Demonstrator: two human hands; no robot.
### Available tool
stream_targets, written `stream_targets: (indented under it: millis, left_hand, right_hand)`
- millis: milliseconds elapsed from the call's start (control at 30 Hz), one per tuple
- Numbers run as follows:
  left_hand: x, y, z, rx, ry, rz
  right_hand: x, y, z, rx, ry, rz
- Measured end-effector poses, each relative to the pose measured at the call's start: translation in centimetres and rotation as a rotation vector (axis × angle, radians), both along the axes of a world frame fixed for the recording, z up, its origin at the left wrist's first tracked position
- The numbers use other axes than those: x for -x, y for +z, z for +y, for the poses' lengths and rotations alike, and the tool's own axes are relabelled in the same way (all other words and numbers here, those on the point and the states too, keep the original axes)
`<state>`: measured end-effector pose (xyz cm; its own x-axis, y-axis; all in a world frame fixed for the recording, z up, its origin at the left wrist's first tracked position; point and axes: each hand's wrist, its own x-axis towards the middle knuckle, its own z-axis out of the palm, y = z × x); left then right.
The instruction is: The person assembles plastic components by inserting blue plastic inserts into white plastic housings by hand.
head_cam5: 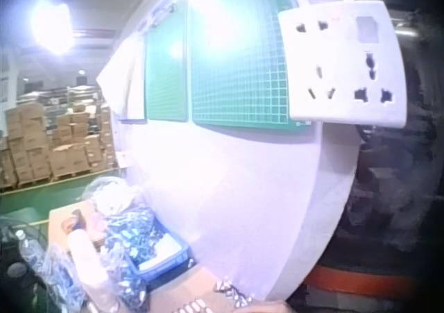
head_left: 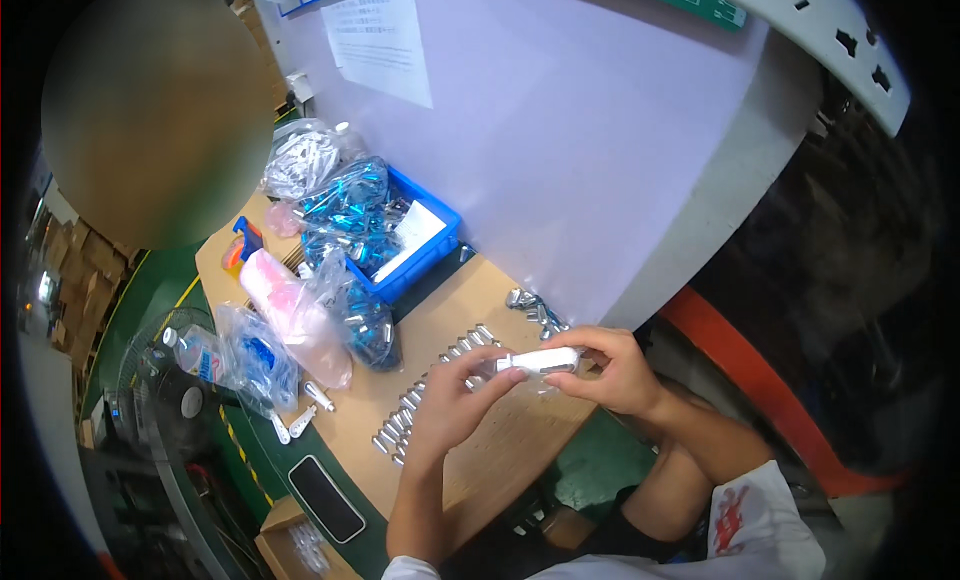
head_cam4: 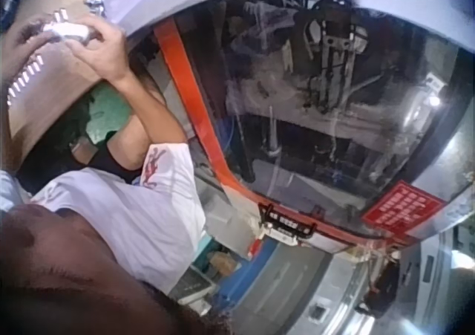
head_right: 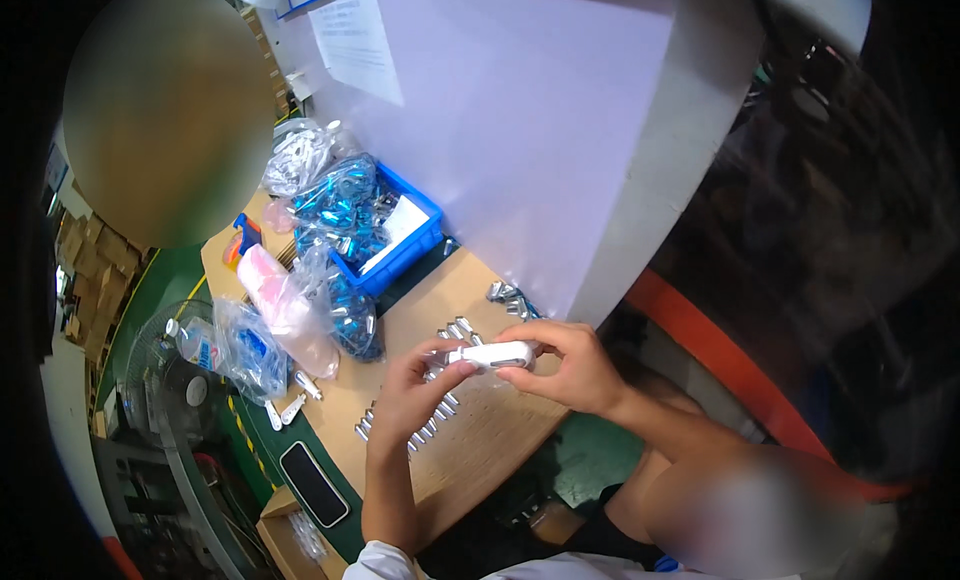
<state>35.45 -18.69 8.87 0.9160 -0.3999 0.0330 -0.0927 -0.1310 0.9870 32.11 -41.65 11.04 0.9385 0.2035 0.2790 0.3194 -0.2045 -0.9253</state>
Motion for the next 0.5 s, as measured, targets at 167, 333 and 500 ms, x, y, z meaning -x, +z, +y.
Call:
stream_targets:
  millis: [167,333,500]
  left_hand:
    - [1.3,-0.5,1.7,0.007,0.071,-0.17]
    - [3.5,1.2,0.6,0.107,0.139,-0.46]
    - [12.2,0.9,6.4,0.085,0.373,-0.315]
  right_hand:
    - [1.1,-0.5,3.6,-0.184,-0.062,0.115]
    - [2.6,-2.1,1.0,-0.128,-0.243,-0.032]
    - [4.4,-2.6,4.3,-0.099,0.18,-0.057]
